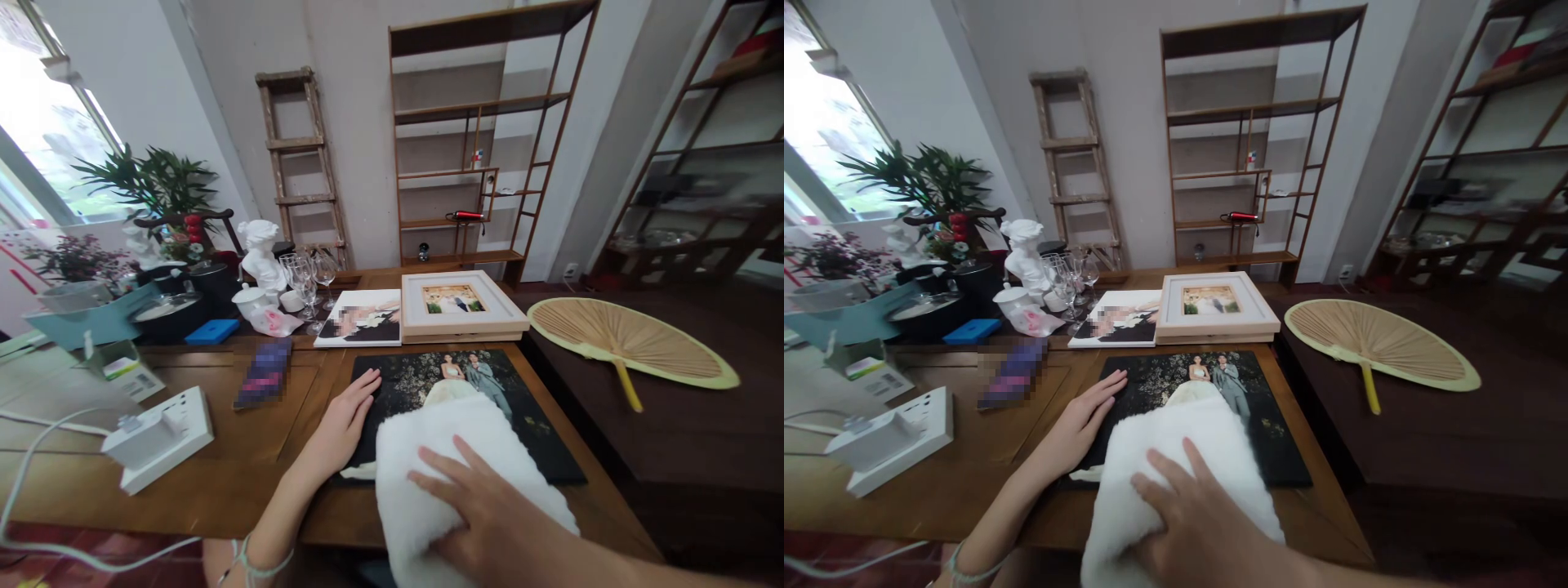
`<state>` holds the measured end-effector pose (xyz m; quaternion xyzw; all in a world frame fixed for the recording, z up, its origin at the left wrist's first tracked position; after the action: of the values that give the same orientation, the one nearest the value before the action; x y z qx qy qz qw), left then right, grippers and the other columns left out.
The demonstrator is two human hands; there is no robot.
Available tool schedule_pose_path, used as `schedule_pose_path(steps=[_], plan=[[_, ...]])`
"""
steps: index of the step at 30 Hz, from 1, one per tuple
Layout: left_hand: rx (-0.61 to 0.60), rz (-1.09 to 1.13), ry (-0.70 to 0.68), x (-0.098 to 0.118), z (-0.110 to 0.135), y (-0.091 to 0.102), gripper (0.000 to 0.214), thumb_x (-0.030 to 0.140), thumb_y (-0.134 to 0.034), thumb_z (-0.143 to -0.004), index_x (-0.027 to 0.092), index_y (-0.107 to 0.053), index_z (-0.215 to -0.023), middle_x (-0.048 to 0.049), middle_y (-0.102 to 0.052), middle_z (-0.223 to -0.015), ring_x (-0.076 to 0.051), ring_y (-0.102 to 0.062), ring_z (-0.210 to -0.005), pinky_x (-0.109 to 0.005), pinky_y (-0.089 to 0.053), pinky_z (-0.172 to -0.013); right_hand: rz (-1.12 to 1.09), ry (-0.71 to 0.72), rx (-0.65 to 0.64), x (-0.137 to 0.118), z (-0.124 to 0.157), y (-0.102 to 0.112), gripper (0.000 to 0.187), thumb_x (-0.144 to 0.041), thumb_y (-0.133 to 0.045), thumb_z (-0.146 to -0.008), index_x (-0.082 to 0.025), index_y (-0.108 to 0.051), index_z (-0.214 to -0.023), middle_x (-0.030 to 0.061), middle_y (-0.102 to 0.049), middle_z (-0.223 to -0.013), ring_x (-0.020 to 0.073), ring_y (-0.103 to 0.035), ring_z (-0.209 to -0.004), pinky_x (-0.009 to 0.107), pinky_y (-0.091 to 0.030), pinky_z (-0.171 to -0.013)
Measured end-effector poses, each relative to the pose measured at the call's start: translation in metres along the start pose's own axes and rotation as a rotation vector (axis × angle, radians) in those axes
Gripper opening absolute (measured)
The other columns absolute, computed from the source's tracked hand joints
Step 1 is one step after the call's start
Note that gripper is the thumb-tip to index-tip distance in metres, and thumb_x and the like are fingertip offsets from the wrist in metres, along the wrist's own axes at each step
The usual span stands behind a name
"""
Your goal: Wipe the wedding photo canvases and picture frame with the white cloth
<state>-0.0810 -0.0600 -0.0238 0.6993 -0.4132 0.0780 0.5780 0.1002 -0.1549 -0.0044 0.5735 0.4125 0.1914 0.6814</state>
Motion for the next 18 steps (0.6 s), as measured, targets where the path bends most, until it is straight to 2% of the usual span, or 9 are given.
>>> schedule_pose_path(steps=[2,5,6,8,10,12,14,18], plan=[[-0.004,0.003,0.003,0.0,0.0,0.0,0.037,0.023,-0.034,-0.09,0.015,-0.054,-0.12,-0.0076,-0.047,-0.135,-0.017,-0.039,-0.127,-0.04,-0.028,-0.108,-0.029,0.012,0.016,-0.001,0.002,-0.001,0.028,-0.015,-0.047,-0.079,-0.02,-0.066,-0.099,0.0108,-0.053,-0.126,0.0338,-0.037,-0.124,0.063,-0.022,-0.1],[-0.011,0.003,0.01,0.0,0.0,0.0,0.038,0.023,-0.034,-0.089,0.015,-0.054,-0.12,-0.0082,-0.047,-0.135,-0.018,-0.04,-0.127,-0.04,-0.029,-0.108,-0.049,0.047,0.062,0.006,-0.001,0.011,0.037,-0.018,-0.055,-0.072,-0.019,-0.062,-0.108,0.0123,-0.049,-0.131,0.0314,-0.034,-0.126,0.054,-0.02,-0.104],[-0.012,0.004,0.011,-0.001,0.0,0.0,0.038,0.023,-0.034,-0.089,0.015,-0.054,-0.12,-0.0083,-0.048,-0.135,-0.018,-0.04,-0.127,-0.04,-0.029,-0.108,-0.049,0.032,0.089,0.01,-0.004,0.017,0.04,-0.018,-0.055,-0.072,-0.019,-0.06,-0.111,0.0131,-0.049,-0.13,0.0303,-0.034,-0.126,0.051,-0.021,-0.104],[-0.014,0.01,0.007,-0.001,0.001,0.0,0.037,0.023,-0.034,-0.09,0.016,-0.055,-0.119,-0.0075,-0.048,-0.134,-0.018,-0.04,-0.127,-0.04,-0.029,-0.108,-0.053,-0.053,0.172,0.023,-0.015,0.033,0.036,-0.02,-0.05,-0.078,-0.019,-0.059,-0.112,0.0132,-0.056,-0.12,0.0282,-0.044,-0.117,0.045,-0.029,-0.099],[-0.002,0.015,0.001,-0.002,0.001,0.0,0.037,0.024,-0.034,-0.09,0.017,-0.055,-0.119,-0.0066,-0.048,-0.135,-0.018,-0.041,-0.126,-0.039,-0.03,-0.107,-0.072,-0.14,0.241,0.037,-0.033,0.047,0.028,-0.027,-0.042,-0.085,-0.018,-0.062,-0.103,0.0112,-0.064,-0.102,0.0267,-0.054,-0.099,0.039,-0.038,-0.086],[0.017,0.008,0.001,-0.003,0.002,0.0,0.037,0.024,-0.035,-0.09,0.017,-0.055,-0.12,-0.0073,-0.048,-0.134,-0.018,-0.043,-0.124,-0.039,-0.031,-0.106,-0.096,-0.197,0.277,0.05,-0.057,0.06,0.032,-0.035,-0.037,-0.089,-0.017,-0.064,-0.093,0.0095,-0.065,-0.091,0.0248,-0.057,-0.086,0.034,-0.04,-0.076],[0.033,-0.009,0.008,-0.005,0.002,0.0,0.037,0.024,-0.035,-0.089,0.015,-0.054,-0.12,-0.0091,-0.05,-0.133,-0.019,-0.045,-0.123,-0.038,-0.032,-0.106,-0.109,-0.202,0.271,0.06,-0.085,0.069,0.036,-0.04,-0.035,-0.09,-0.017,-0.063,-0.092,0.0095,-0.066,-0.092,0.0243,-0.058,-0.084,0.032,-0.04,-0.072],[0.032,-0.028,0.016,-0.006,0.002,0.0,0.037,0.023,-0.035,-0.089,0.011,-0.055,-0.118,-0.0115,-0.053,-0.129,-0.019,-0.046,-0.122,-0.038,-0.033,-0.105,-0.121,-0.169,0.202,0.068,-0.139,0.078,0.036,-0.044,-0.039,-0.088,-0.019,-0.06,-0.103,0.009,-0.065,-0.102,0.0238,-0.058,-0.088,0.029,-0.041,-0.071]])
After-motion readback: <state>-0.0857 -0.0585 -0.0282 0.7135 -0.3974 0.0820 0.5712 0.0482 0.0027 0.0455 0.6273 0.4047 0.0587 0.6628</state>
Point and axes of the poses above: each hand's wrist, its own z-axis away from the middle knuckle, its own y-axis out of the back of the hand, x = y × z, the point moved 3 cm from there along -z, towards the middle knuckle
